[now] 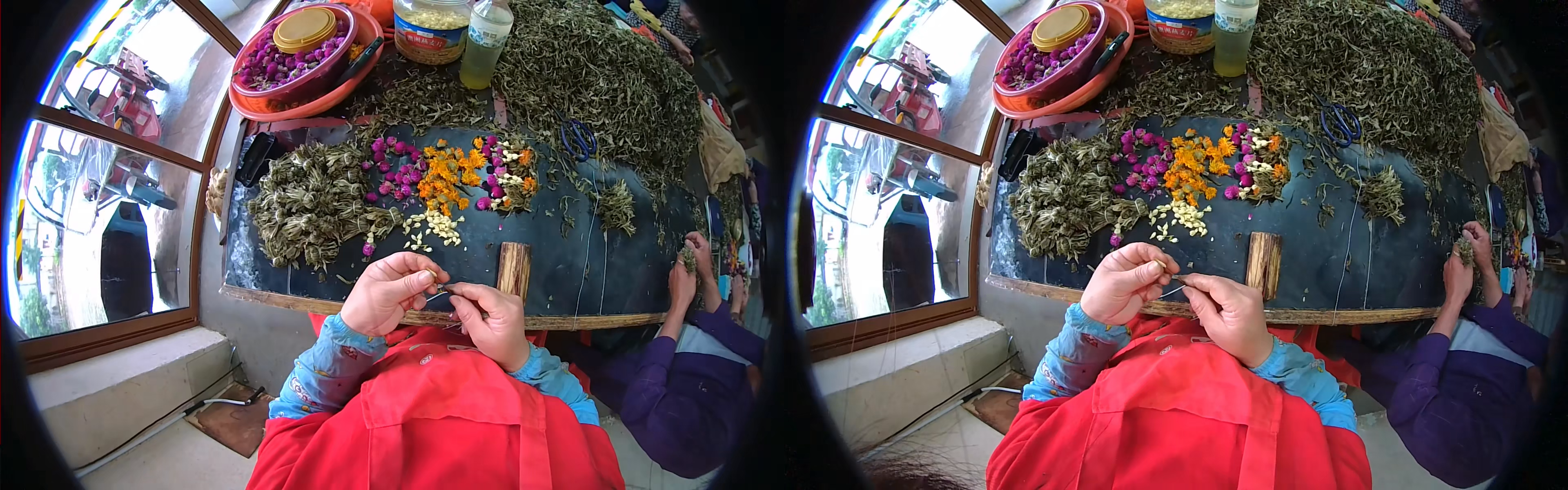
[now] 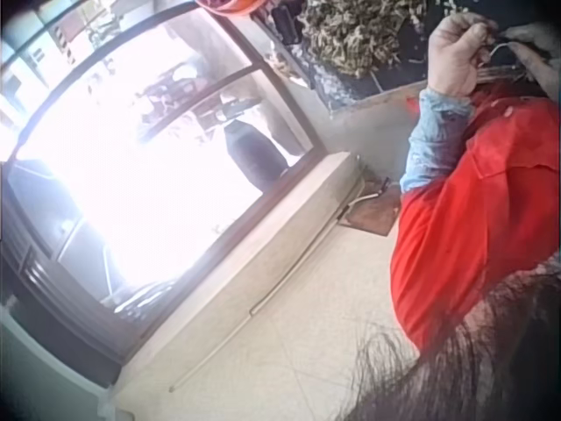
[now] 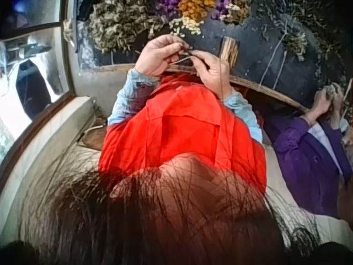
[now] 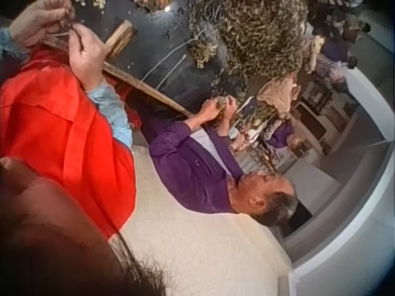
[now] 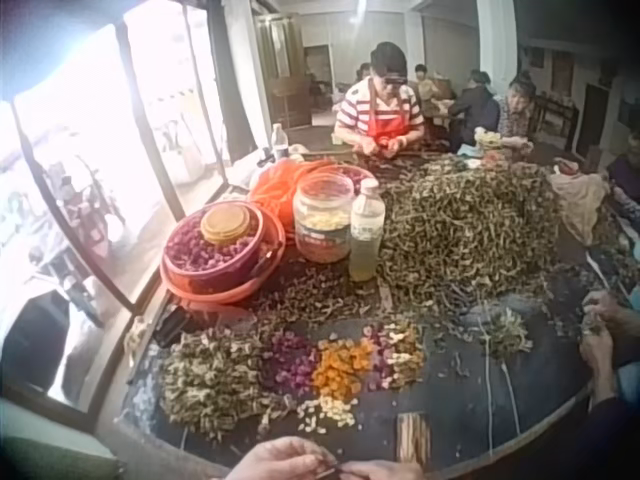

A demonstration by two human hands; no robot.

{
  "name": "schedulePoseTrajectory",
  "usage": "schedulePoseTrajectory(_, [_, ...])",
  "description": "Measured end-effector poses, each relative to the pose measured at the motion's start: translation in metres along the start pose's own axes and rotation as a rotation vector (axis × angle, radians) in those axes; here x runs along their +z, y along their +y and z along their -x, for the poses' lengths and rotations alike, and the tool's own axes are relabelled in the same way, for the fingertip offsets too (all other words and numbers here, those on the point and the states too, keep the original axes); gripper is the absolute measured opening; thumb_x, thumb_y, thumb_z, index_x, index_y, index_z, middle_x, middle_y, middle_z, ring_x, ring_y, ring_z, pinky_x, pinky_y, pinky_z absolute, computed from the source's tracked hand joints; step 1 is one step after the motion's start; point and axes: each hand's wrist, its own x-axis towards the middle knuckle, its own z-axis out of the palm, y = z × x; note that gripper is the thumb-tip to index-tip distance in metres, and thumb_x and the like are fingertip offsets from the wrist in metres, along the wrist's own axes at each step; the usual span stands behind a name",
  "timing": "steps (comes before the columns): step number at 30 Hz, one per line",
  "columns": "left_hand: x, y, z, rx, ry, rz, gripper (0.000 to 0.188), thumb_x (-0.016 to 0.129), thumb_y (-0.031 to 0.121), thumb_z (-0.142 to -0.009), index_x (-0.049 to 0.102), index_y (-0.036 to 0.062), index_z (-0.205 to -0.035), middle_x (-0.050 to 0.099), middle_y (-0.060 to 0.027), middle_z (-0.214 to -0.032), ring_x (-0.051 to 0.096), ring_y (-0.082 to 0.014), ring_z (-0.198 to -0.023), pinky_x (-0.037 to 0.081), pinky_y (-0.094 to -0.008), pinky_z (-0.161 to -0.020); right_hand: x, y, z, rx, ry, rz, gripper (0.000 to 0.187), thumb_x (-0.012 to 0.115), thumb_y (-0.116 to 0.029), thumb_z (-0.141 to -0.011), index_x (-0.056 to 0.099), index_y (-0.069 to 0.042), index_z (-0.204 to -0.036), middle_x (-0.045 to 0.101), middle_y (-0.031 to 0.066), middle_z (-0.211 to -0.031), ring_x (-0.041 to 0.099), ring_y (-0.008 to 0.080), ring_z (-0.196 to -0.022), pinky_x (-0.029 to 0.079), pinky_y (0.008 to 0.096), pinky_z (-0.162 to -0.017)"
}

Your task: The person assembles small bundles of dried herbs and colorful flower petals using a thin string. They pick up a small amount of green herbs, wrap them with string, and tie them into a compact bundle. The process is repeated continuously, with the person occasionally picking up additional flower petals to include in the bundles. The finished bundles are placed on the table to the left.

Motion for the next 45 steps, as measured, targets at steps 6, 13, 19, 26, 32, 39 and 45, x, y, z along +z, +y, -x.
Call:
schedulePoseTrajectory(6, [0.001,-0.002,0.002,-0.011,-0.05,0.039,0.006,0.062,0.003,-0.094,0.064,0.0028,-0.099,0.067,-0.0146,-0.104,0.062,-0.0113,-0.079,0.047,-0.0205,-0.058,0.002,-0.004,0.002,0.049,-0.012,-0.037,0.016,0.067,-0.002,-0.09,0.068,0.0,-0.106,0.069,0.0079,-0.079,0.063,0.009,-0.059,0.05,0.0235,-0.051])
schedulePoseTrajectory(13, [0.008,-0.007,0.002,0.001,-0.053,0.007,0.006,0.063,0.004,-0.093,0.064,0.0018,-0.099,0.064,-0.0132,-0.11,0.059,-0.0091,-0.079,0.046,-0.0203,-0.059,0.01,0.0,0.003,0.08,-0.002,-0.22,0.017,0.066,-0.002,-0.091,0.061,-0.001,-0.108,0.067,0.0056,-0.075,0.06,0.0078,-0.056,0.049,0.0227,-0.05])
schedulePoseTrajectory(19, [0.025,-0.013,0.0,0.078,-0.052,-0.254,0.005,0.062,-0.002,-0.091,0.064,-0.0008,-0.096,0.061,-0.0072,-0.114,0.062,-0.012,-0.093,0.052,-0.0253,-0.072,0.015,0.002,-0.005,-0.161,0.159,-0.223,0.022,0.072,0.0,-0.085,0.059,-0.002,-0.103,0.065,0.0093,-0.085,0.061,0.0153,-0.07,0.05,0.0259,-0.062])
schedulePoseTrajectory(26, [0.023,-0.025,-0.008,0.529,-0.097,-1.249,0.02,0.07,0.0,-0.079,0.066,0.0022,-0.098,0.067,-0.0119,-0.097,0.066,-0.0291,-0.085,0.054,-0.0357,-0.073,-0.013,0.005,-0.006,-0.457,0.154,0.051,0.018,0.07,0.006,-0.081,0.062,-0.002,-0.095,0.065,0.0124,-0.086,0.059,0.024,-0.07,0.047,0.0317,-0.06])
schedulePoseTrajectory(32, [0.016,0.0,-0.017,0.538,0.118,-1.626,0.022,0.071,0.012,-0.08,0.067,0.0067,-0.101,0.066,-0.0113,-0.092,0.064,-0.0289,-0.088,0.051,-0.0385,-0.075,-0.023,0.012,0.014,-0.323,0.082,-0.378,0.01,0.055,-0.004,-0.097,0.049,-0.003,-0.106,0.068,0.0099,-0.077,0.053,0.0083,-0.051,0.044,0.0226,-0.049])
schedulePoseTrajectory(39, [-0.014,0.031,-0.051,0.712,0.343,-2.064,0.035,0.068,0.009,-0.079,0.06,0.0062,-0.113,0.064,-0.0118,-0.107,0.058,-0.0313,-0.107,0.04,-0.0464,-0.101,-0.015,0.006,0.013,-0.047,0.073,-0.435,0.018,0.048,-0.005,-0.101,0.045,-0.001,-0.118,0.067,0.0123,-0.085,0.05,0.005,-0.058,0.044,0.0206,-0.055])
schedulePoseTrajectory(45, [-0.001,0.019,-0.04,0.444,0.266,-0.875,0.022,0.055,-0.002,-0.095,0.055,-0.0006,-0.117,0.063,-0.0076,-0.105,0.067,-0.0157,-0.092,0.055,-0.0267,-0.076,-0.018,0.005,0.008,0.231,-0.1,-0.626,0.014,0.045,-0.012,-0.104,0.047,-0.001,-0.113,0.065,0.0098,-0.084,0.05,0.0064,-0.057,0.045,0.021,-0.055])
